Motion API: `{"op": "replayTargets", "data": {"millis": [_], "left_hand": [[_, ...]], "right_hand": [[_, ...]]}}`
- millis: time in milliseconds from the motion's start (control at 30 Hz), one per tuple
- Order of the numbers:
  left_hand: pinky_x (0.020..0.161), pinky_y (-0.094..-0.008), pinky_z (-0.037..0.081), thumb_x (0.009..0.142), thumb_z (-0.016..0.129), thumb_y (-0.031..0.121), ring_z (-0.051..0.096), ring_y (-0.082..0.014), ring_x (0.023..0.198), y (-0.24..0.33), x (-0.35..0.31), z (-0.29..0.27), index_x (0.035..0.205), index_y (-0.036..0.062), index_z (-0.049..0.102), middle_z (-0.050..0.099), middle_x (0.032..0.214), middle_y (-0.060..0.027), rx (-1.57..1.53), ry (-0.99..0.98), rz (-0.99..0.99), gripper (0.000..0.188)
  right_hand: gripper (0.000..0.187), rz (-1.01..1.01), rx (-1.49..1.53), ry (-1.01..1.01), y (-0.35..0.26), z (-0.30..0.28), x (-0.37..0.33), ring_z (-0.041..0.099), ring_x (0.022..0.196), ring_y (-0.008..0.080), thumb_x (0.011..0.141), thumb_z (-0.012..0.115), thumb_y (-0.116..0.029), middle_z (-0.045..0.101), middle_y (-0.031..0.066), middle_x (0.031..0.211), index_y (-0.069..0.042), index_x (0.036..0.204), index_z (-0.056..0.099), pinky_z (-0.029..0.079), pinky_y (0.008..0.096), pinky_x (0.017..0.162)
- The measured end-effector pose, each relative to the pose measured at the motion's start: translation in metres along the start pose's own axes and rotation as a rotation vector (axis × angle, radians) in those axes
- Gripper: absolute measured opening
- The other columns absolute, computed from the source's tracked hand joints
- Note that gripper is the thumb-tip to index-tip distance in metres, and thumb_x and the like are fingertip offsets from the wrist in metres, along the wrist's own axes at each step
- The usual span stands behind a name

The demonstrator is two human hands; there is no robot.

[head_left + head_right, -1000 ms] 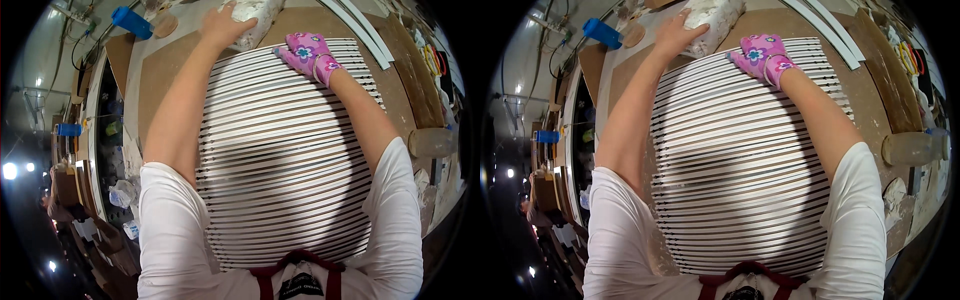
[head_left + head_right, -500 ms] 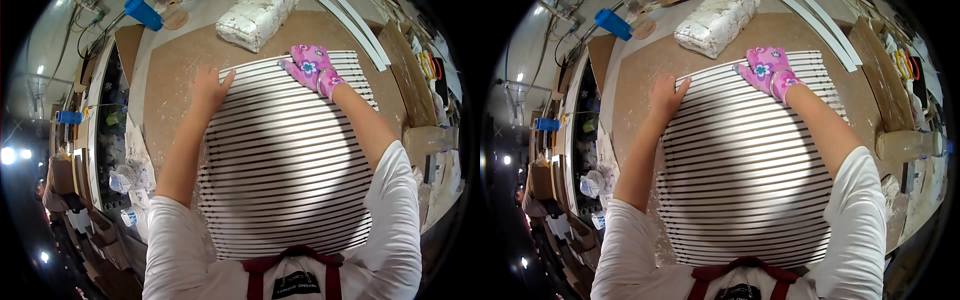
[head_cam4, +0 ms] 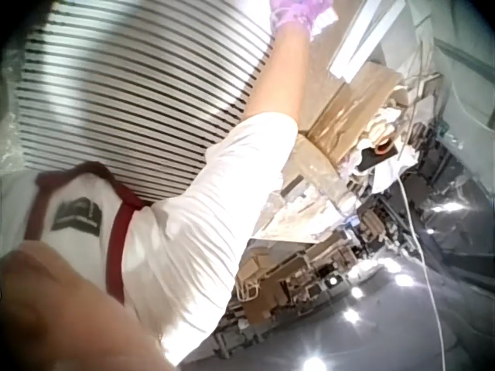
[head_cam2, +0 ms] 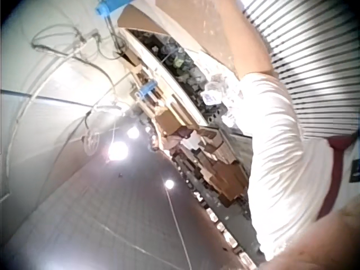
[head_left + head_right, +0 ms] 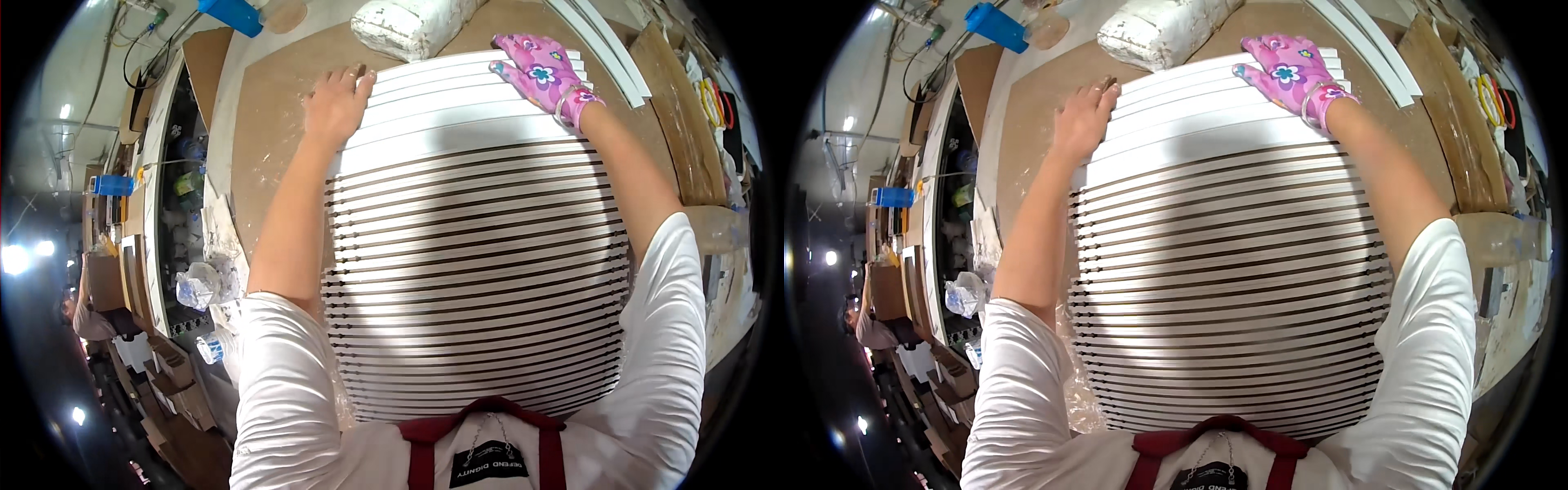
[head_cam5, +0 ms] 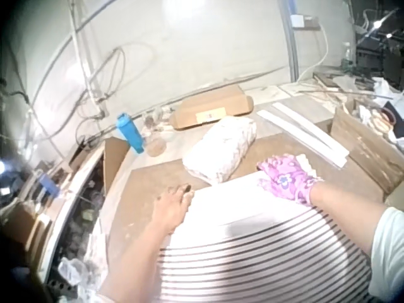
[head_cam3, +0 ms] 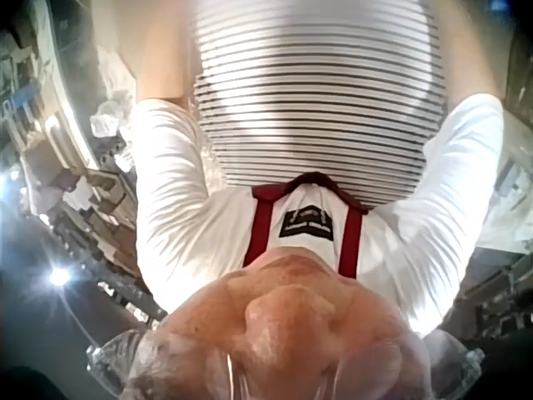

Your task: The person wipes down white wooden furniture slats with a cloth dampened from a bottle and uses a sanding block to smooth the surface of the slats.

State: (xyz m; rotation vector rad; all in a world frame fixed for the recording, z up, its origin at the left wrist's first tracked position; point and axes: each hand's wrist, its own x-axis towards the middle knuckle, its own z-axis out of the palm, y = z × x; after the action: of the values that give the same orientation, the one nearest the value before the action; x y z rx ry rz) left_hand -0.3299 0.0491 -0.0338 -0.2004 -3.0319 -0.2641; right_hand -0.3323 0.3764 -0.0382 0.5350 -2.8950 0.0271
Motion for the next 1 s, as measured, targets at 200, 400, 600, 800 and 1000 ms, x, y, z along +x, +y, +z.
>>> {"op": "replayTargets", "data": {"millis": [200, 400, 600, 800, 1000], "left_hand": [[0.108, -0.0561, 0.026, 0.095, 0.040, 0.050, 0.035, -0.0328, 0.136, -0.018, -0.010, -0.009, 0.142, 0.0137, 0.041, 0.040, 0.147, -0.0112, -0.010, 0.124, 0.002, 0.059], [0.110, -0.0486, 0.028, 0.087, 0.062, 0.028, 0.033, -0.0412, 0.135, -0.019, -0.129, -0.034, 0.136, 0.0011, 0.043, 0.036, 0.147, -0.0200, -0.161, 0.276, 0.376, 0.060], [0.096, -0.0434, 0.040, 0.086, 0.064, 0.029, 0.049, -0.0356, 0.110, -0.002, -0.164, -0.018, 0.124, 0.0014, 0.054, 0.054, 0.117, -0.0184, -0.246, 0.166, 0.263, 0.048], [0.094, -0.0448, 0.039, 0.087, 0.064, 0.031, 0.048, -0.0354, 0.109, -0.009, -0.175, -0.012, 0.124, 0.0020, 0.054, 0.054, 0.116, -0.0175, -0.223, 0.147, 0.283, 0.048], [0.106, -0.0566, 0.027, 0.093, 0.051, 0.044, 0.024, -0.0402, 0.139, -0.004, -0.154, -0.006, 0.146, 0.0106, 0.034, 0.024, 0.154, -0.0150, 0.001, 0.098, 0.187, 0.064]], "right_hand": [[0.060, 0.114, -0.073, -0.028, -0.003, -0.016, -0.007, 0.026, 0.142, 0.0291, 0.097, 0.040, -0.049, 0.031, 0.0154, 0.151, -0.013, 0.145, 0.035, 0.023, 0.0403, 0.115], [0.059, 0.287, 0.394, 0.065, 0.067, -0.032, -0.148, 0.033, 0.137, 0.0340, 0.095, 0.049, -0.038, 0.038, 0.0178, 0.147, -0.010, 0.145, 0.034, 0.026, 0.0398, 0.114], [0.055, 0.400, 0.513, -0.076, 0.039, -0.044, -0.179, 0.048, 0.126, 0.0340, 0.095, 0.050, -0.040, 0.049, 0.0187, 0.138, -0.008, 0.139, 0.041, 0.036, 0.0371, 0.106], [0.045, 0.424, 0.454, -0.049, 0.035, -0.037, -0.171, 0.054, 0.113, 0.0379, 0.096, 0.051, -0.036, 0.055, 0.0218, 0.125, -0.003, 0.126, 0.048, 0.042, 0.0411, 0.099], [0.058, 0.415, 0.139, 0.054, 0.037, -0.021, -0.155, 0.046, 0.124, 0.0376, 0.097, 0.046, -0.036, 0.044, 0.0215, 0.139, -0.009, 0.146, 0.030, 0.038, 0.0413, 0.104]]}}
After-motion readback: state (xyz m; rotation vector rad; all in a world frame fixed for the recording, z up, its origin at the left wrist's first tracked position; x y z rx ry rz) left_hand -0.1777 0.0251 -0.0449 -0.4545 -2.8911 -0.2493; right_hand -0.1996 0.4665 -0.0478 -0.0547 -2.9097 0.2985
